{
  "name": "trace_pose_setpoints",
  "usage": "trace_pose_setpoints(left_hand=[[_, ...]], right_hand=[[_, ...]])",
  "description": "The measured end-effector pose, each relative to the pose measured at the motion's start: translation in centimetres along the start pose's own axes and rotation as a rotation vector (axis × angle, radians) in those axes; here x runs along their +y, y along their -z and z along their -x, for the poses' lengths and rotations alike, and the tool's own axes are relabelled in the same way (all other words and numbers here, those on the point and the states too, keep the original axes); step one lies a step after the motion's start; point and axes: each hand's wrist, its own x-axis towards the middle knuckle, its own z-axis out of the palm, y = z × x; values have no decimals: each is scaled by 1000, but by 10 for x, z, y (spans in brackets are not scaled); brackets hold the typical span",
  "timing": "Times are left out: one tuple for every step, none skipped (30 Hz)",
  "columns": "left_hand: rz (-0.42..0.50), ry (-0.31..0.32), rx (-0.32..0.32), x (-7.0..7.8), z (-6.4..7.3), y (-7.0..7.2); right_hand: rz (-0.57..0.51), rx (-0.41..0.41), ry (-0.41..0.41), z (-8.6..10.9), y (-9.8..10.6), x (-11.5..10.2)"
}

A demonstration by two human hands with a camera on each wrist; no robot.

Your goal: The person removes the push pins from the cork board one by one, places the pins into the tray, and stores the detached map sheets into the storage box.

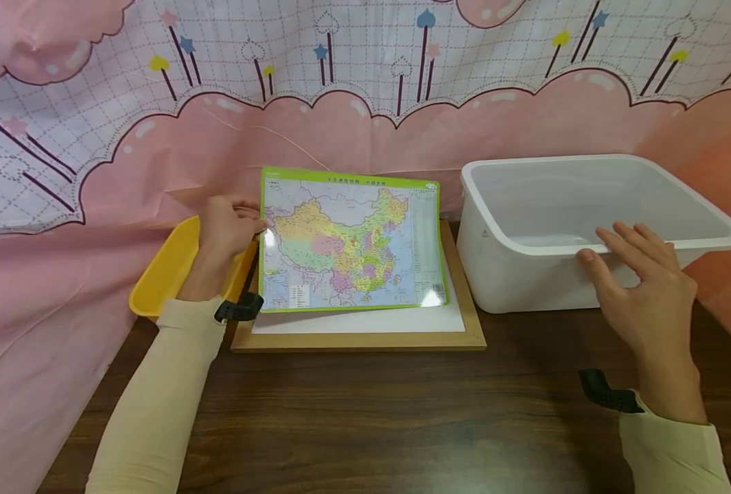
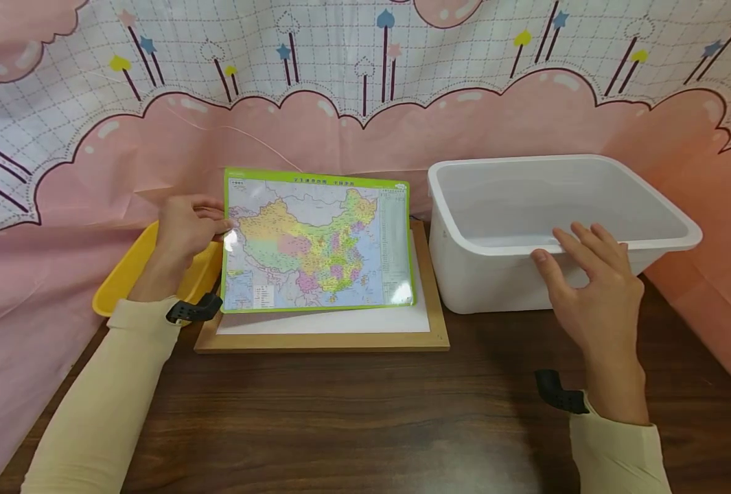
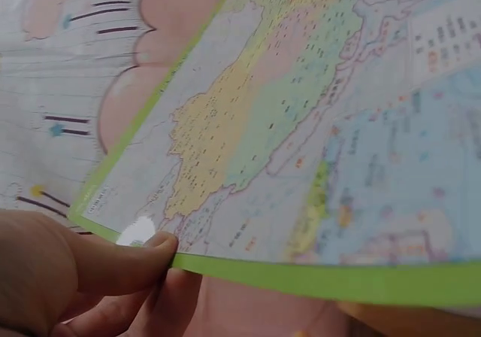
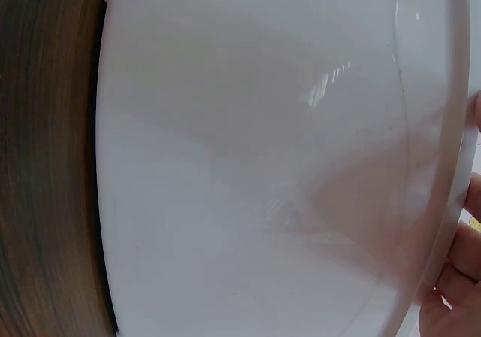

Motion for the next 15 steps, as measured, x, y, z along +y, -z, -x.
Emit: trace_pose_setpoints(left_hand=[[13, -8, 10, 2, 1, 2], [23, -8, 19, 4, 1, 5], [32, -12, 28, 6, 2, 7], [39, -8, 36, 9, 3, 9], [49, -6, 40, 11, 4, 11], [58, 0, 47, 14, 5, 13], [63, 2, 55, 16, 5, 15], [64, 5, 67, 19, 6, 18], [63, 4, 78, 21, 6, 20], [67, 2, 88, 24, 7, 22], [72, 0, 97, 26, 7, 24], [74, -6, 110, 28, 7, 26], [87, -12, 120, 31, 8, 29], [97, -16, 131, 33, 8, 31], [114, -23, 140, 35, 8, 33]], right_hand=[[-1, -3, -5, 0, 0, 0], [2, -5, -5, 0, 0, 0], [2, -5, -5, 0, 0, 0], [2, -5, -7, 0, 0, 0], [5, -5, -7, -1, 0, 0], [5, -5, -9, -1, 0, 0], [5, -7, -12, -1, 0, 0], [4, -7, -12, -1, 0, 0], [3, -7, -13, -1, 0, 0], [3, -9, -15, -1, 0, 0], [4, -11, -15, -1, 0, 0], [4, -12, -16, -1, 0, 0], [3, -11, -16, -1, 0, 0], [2, -12, -12, -1, 0, 0], [4, -12, -13, -1, 0, 0]])
